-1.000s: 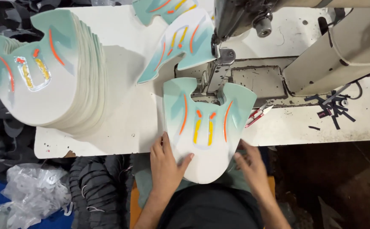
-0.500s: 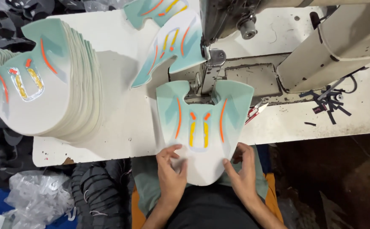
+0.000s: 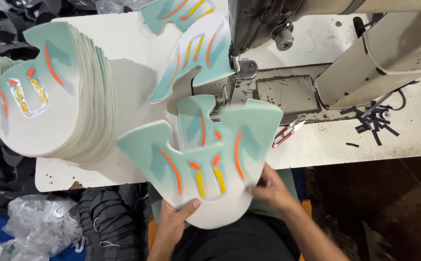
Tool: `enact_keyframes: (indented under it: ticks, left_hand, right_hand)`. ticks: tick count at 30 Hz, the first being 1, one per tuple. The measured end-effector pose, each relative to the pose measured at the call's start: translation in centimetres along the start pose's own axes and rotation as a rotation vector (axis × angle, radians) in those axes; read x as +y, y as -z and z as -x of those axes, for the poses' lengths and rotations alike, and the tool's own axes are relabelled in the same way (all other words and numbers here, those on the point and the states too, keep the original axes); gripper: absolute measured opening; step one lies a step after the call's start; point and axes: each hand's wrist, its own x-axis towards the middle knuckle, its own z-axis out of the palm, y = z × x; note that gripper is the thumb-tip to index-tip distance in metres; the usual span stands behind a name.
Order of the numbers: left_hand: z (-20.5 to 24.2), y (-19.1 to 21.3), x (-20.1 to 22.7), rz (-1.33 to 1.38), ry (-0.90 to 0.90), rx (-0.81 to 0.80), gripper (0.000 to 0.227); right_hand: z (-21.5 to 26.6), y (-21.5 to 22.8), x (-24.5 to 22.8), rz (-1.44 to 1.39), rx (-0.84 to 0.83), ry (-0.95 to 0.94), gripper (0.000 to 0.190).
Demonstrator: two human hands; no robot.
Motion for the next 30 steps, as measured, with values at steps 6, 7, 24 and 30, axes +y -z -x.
enact_keyframes:
  ticks: [6, 7, 24, 30]
  left_hand:
    - [1.0, -1.7, 4.1, 0.171, 0.005, -0.036, 0.055]
    - [1.4, -2.1, 4.8, 0.214, 0.008, -0.018, 0.056]
    - [1.5, -5.9, 8.2, 0.336, 0.074, 0.157, 0.052]
    - [-0.4, -4.5, 7.8, 0.282, -0.024, 0.157, 0.048]
  right_hand:
    - [-8.5, -2.7, -9.7, -0.134, 0.033, 0.093, 0.045]
    - [-10.3, -2.7, -9.9, -0.089, 0.041, 0.106, 0.046]
    - [-13.8, -5.5, -14.7, 0.011, 0.023, 0.202, 0.045]
    - [-16.0, -4.2, -12.9, 0.231, 0.126, 0.312, 0.051]
